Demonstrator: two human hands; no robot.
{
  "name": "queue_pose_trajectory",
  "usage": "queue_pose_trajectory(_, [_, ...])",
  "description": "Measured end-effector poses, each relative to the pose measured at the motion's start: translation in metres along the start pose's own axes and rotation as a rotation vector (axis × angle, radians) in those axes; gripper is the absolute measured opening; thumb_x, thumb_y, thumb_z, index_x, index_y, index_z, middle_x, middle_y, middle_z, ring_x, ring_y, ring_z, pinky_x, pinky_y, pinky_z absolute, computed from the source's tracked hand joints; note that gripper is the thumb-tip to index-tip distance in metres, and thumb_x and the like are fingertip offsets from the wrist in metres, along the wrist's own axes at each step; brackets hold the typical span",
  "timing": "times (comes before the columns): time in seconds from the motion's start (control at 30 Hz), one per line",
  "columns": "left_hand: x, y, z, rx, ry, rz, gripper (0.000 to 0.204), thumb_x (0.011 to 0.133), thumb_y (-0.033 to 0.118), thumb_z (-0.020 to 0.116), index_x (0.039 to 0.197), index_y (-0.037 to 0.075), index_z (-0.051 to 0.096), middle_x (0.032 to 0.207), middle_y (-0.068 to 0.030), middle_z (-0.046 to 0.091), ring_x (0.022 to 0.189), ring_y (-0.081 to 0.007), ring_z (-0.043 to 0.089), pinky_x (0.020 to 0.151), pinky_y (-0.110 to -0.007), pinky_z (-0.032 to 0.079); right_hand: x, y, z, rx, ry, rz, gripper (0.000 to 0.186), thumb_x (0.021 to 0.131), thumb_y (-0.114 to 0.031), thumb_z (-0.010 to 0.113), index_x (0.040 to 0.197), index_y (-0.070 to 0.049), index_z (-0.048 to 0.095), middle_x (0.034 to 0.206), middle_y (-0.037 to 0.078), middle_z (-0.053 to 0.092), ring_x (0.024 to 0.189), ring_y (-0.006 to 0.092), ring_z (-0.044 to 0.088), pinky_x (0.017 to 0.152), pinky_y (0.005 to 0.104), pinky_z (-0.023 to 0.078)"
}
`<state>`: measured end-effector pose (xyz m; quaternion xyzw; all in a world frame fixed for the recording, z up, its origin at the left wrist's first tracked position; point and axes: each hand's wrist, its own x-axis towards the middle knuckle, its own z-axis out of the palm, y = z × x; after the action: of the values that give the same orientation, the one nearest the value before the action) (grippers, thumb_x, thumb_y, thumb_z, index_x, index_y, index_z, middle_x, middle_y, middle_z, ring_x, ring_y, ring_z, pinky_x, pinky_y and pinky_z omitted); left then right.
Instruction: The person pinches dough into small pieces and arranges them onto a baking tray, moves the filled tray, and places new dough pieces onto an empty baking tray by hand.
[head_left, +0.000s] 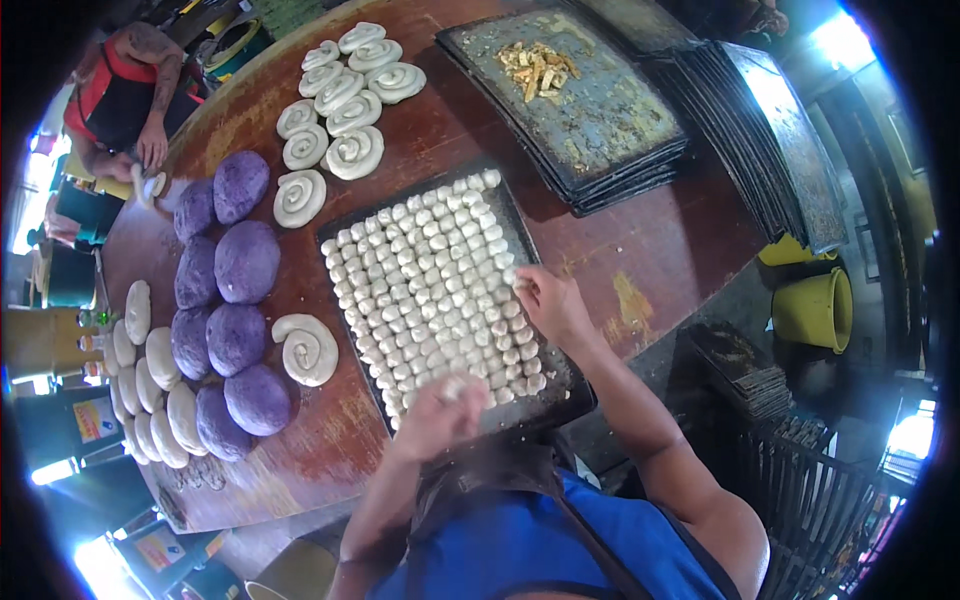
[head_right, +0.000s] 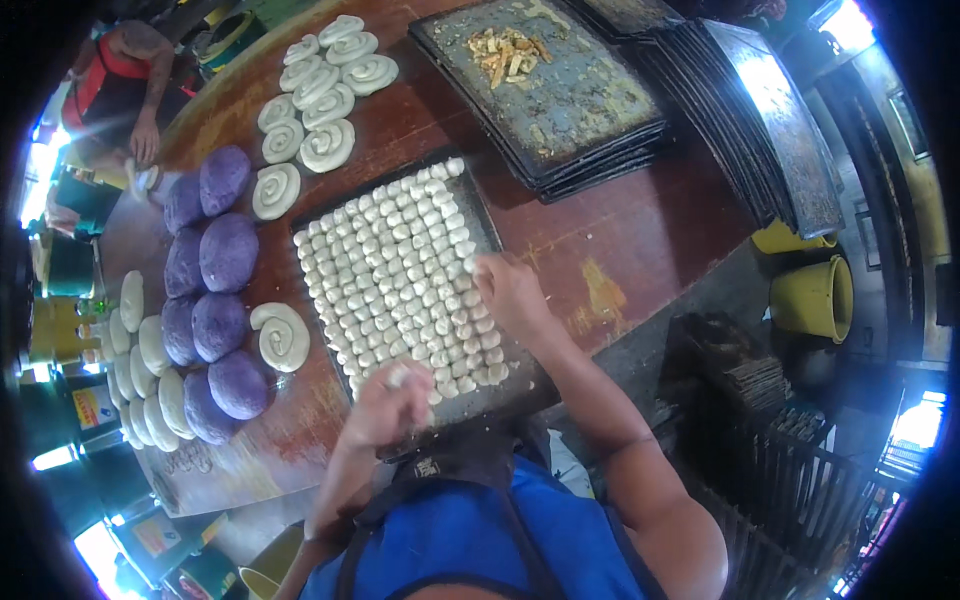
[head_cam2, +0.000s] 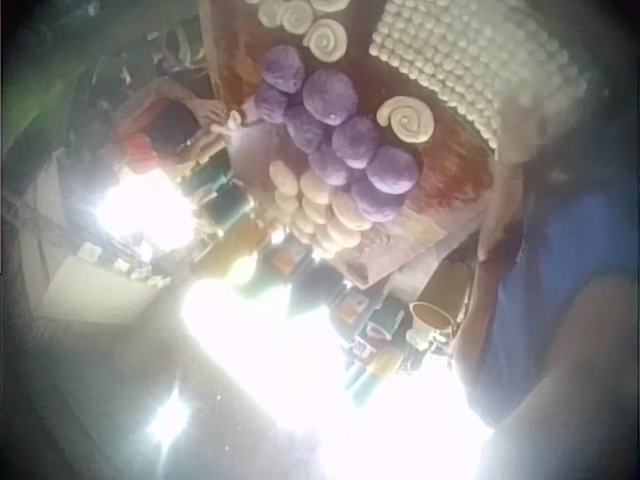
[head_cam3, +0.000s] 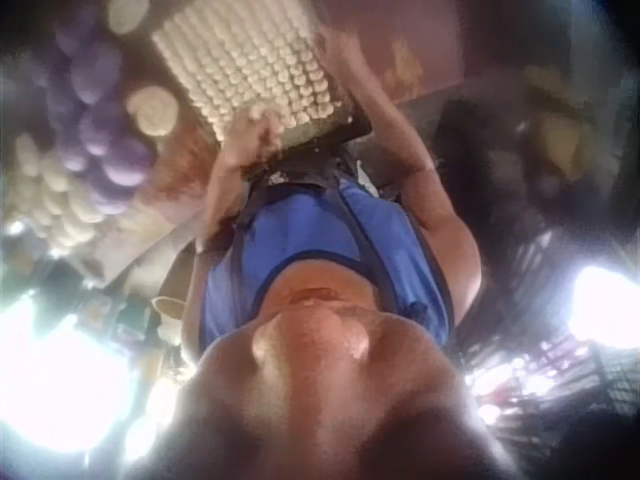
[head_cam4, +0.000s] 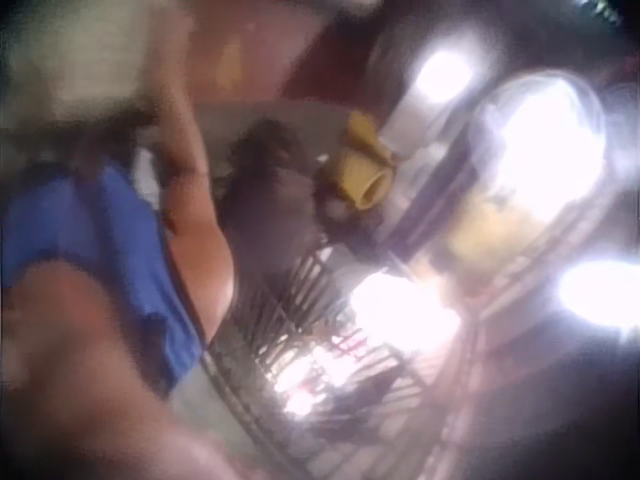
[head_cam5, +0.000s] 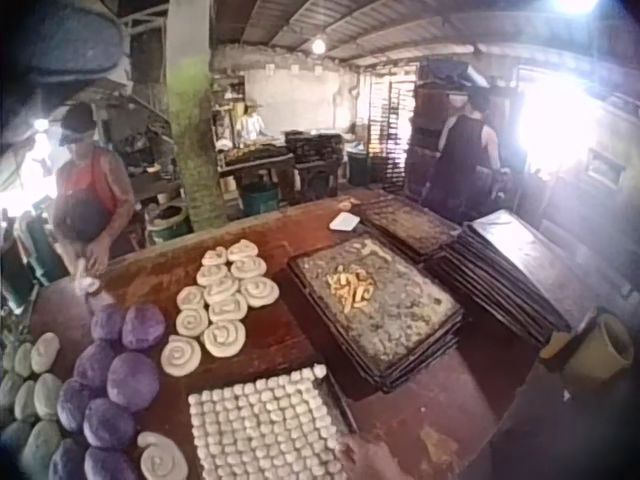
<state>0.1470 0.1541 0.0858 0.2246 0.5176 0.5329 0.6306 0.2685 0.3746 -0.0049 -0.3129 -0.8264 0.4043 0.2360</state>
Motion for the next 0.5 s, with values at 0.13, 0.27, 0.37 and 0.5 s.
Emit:
queue_pose_trajectory(0.13, [0.024, -0.040, -0.055, -0.627, 0.272, 0.236, 0.020, 0.091, 0.005, 0.051, 0.111, 0.003, 0.056, 0.079, -0.0040, 0.060, 0.073, -0.0118, 0.060, 0.061, -0.026, 0.050, -0.005, -0.046, -0.004, -0.245, 0.015, 0.014, 0.037, 0.081, -0.016, 0.070, 0.112, -0.003, 0.055, 0.100, 0.020, 0.061, 0.080, 0.0363, 0.062, 0.070, 0.0415, 0.051])
queue_pose_trajectory(0.27, [-0.029, -0.002, -0.010, 0.375, 0.221, 0.429, 0.042, 0.092, 0.005, 0.047, 0.133, 0.000, 0.042, 0.083, -0.0064, 0.059, 0.073, -0.0135, 0.055, 0.072, -0.028, 0.048, -0.077, -0.154, -0.023, -0.163, -0.033, -0.171, 0.047, 0.083, -0.026, 0.068, 0.121, -0.004, 0.049, 0.114, 0.023, 0.055, 0.092, 0.0410, 0.060, 0.077, 0.0450, 0.050])
queue_pose_trajectory(0.37, [-0.052, 0.000, -0.015, 0.699, -0.148, 0.599, 0.042, 0.095, 0.008, 0.046, 0.136, -0.001, 0.041, 0.094, -0.0087, 0.062, 0.080, -0.0160, 0.057, 0.076, -0.030, 0.047, -0.133, -0.199, -0.014, 0.044, -0.317, -0.286, 0.043, 0.086, -0.019, 0.064, 0.123, -0.003, 0.049, 0.101, 0.020, 0.058, 0.092, 0.0371, 0.059, 0.079, 0.0438, 0.049])
queue_pose_trajectory(0.5, [-0.041, -0.047, -0.018, 0.075, -0.124, 0.143, 0.037, 0.099, 0.029, 0.045, 0.121, 0.000, 0.050, 0.095, -0.0068, 0.062, 0.082, -0.0166, 0.059, 0.073, -0.028, 0.049, -0.130, -0.203, 0.005, 0.005, -0.105, 0.020, 0.037, 0.085, -0.016, 0.064, 0.117, -0.003, 0.054, 0.095, 0.019, 0.061, 0.088, 0.0352, 0.061, 0.077, 0.0420, 0.050])
